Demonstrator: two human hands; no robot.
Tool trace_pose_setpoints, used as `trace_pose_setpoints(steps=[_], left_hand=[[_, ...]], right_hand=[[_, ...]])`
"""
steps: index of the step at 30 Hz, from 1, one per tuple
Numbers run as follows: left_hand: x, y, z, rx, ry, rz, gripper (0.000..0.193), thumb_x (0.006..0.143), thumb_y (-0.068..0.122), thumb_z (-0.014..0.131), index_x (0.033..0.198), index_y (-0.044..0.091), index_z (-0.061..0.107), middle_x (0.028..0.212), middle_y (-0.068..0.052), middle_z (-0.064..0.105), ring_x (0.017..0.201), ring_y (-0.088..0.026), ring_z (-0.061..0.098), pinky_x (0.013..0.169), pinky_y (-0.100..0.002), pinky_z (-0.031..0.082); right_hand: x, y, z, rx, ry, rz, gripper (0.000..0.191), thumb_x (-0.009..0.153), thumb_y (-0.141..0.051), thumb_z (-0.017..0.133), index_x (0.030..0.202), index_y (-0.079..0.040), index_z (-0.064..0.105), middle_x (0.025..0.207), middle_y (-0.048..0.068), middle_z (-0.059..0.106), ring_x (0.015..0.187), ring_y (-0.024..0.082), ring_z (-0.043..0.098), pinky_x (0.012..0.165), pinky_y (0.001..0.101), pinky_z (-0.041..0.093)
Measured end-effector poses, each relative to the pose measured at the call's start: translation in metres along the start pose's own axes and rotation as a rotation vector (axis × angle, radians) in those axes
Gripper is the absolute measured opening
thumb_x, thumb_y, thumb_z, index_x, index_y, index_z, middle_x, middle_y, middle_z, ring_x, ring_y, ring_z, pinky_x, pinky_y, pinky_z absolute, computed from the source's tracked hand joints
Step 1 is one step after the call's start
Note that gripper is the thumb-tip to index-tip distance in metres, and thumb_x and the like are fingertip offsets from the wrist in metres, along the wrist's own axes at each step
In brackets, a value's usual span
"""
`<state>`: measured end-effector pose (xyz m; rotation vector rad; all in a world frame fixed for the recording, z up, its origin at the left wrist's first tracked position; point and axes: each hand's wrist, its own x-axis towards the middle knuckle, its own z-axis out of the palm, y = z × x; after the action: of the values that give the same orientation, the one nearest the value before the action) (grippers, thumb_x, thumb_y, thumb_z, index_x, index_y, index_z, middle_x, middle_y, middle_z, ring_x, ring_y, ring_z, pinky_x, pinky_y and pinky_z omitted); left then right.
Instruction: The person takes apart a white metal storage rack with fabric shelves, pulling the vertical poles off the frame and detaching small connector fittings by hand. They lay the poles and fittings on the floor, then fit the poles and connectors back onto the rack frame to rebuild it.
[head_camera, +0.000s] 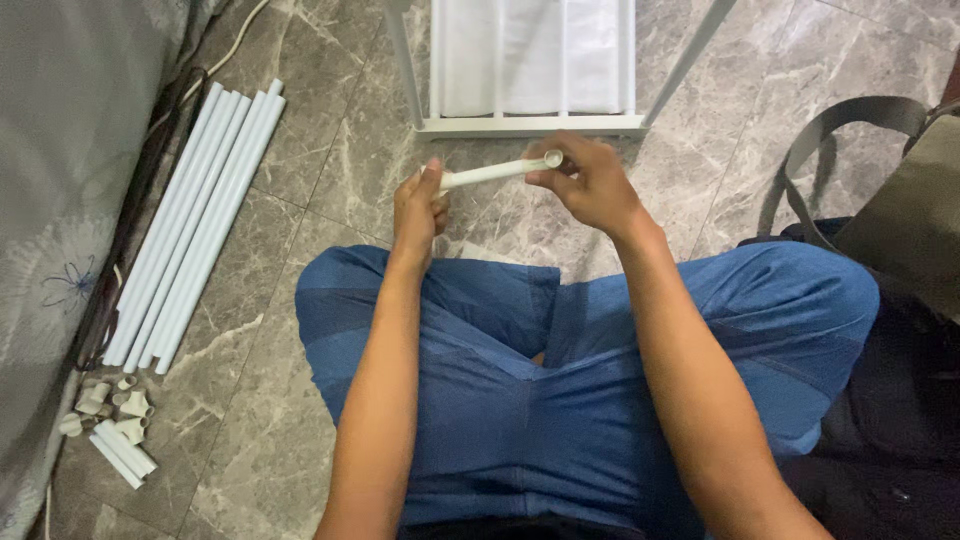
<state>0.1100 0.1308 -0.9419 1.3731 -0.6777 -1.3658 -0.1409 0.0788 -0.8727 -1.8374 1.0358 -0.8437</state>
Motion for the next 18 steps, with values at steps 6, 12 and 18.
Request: trace_pose_setpoints(steps=[6, 12, 18], left_hand=[[-0.009, 0.008, 0.001, 0.076, -0.066, 0.273, 0.036, 0.104, 0.045, 0.059, 0.111, 0.01, 0.062, 0.074, 0.003, 0.056, 0.058, -0.004, 0.044, 0.049, -0.022, 0.035], [-0.021, 0.009, 0.01, 0.224, -0.09, 0.592, 0.036, 0.108, 0.042, 0.063, 0.118, 0.008, 0.065, 0.095, 0.0, 0.061, 0.075, -0.007, 0.048, 0.065, -0.022, 0.042], [-0.018, 0.008, 0.013, 0.235, -0.02, 0.543, 0.041, 0.11, 0.048, 0.055, 0.113, 0.008, 0.063, 0.087, 0.002, 0.057, 0.076, -0.006, 0.051, 0.066, -0.022, 0.042]], right_hand=[[0.006, -0.014, -0.012, 0.456, -0.079, 0.257, 0.044, 0.086, -0.018, 0.075, 0.126, -0.015, 0.057, 0.109, 0.001, 0.068, 0.082, 0.01, 0.067, 0.066, 0.025, 0.058], [0.005, 0.009, -0.015, 0.692, -0.185, 0.573, 0.034, 0.106, -0.036, 0.053, 0.107, -0.003, 0.06, 0.076, 0.006, 0.06, 0.049, 0.01, 0.047, 0.042, 0.0263, 0.037], [0.003, 0.025, -0.012, 0.598, -0.17, 0.331, 0.022, 0.107, -0.024, 0.059, 0.117, -0.004, 0.062, 0.074, -0.003, 0.049, 0.057, 0.005, 0.04, 0.048, 0.0251, 0.034]])
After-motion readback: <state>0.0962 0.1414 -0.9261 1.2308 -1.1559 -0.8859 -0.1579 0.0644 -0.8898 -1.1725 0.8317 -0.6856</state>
